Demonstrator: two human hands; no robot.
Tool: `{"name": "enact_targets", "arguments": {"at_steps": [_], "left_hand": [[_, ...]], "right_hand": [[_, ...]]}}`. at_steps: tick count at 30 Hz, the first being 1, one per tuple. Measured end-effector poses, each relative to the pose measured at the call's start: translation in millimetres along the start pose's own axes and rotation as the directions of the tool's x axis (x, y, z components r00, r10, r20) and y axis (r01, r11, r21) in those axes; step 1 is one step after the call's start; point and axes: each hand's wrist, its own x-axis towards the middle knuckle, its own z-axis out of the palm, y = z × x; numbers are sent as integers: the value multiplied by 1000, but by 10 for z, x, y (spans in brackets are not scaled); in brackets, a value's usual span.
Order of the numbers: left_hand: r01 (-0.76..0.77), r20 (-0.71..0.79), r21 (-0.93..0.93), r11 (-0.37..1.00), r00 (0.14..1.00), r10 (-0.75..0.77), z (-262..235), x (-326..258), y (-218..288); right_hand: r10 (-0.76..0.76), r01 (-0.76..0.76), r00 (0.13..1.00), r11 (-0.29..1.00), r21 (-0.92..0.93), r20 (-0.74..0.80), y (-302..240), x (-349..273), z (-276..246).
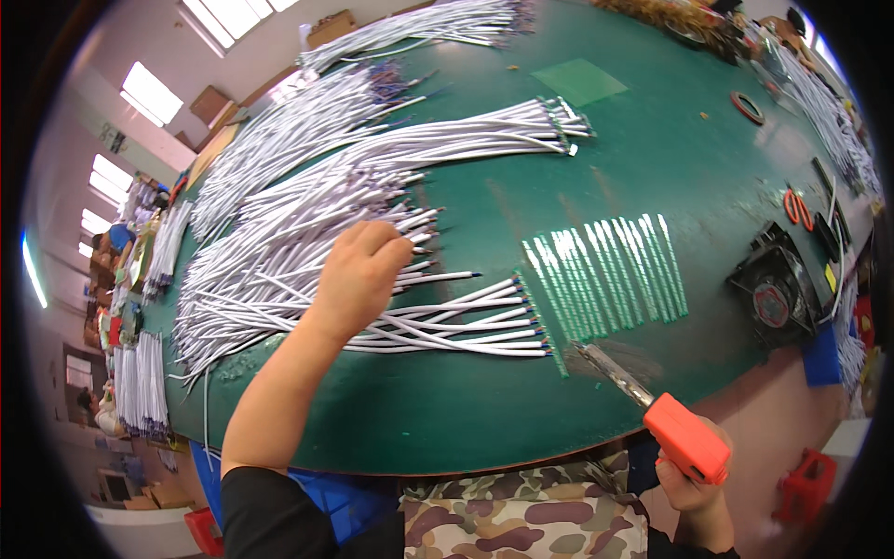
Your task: The person attaches wires to circuit boards by hand, arranges bundles of wires on the table, and solders wires onto circuit boards using a soldering iron.
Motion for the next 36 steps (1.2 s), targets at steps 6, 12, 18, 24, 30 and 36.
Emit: {"name": "enact_targets", "arguments": {"at_steps": [6,12,18,24,30,36], "left_hand": [[-179,60,-440,880,972,228,-141,307,796],[30,159,-701,712,981,114,89,190,1154],[200,290,-716,669,957,25,108,200,1250],[188,317,-720,668,945,75,135,183,1201],[333,388,-734,592,921,-38,144,154,1248],[90,165,-649,756,986,24,256,93,1366]], "right_hand": [[-48,50,998,997,-54,42,25,-3,-42],[-58,58,995,998,4,78,-32,50,-85],[-1,1,1000,1000,0,4,-122,66,-10],[51,-50,997,999,11,-53,-157,100,23],[37,-38,998,999,-18,-45,-146,86,28],[37,-37,998,999,1,-41,-130,75,36]]}}
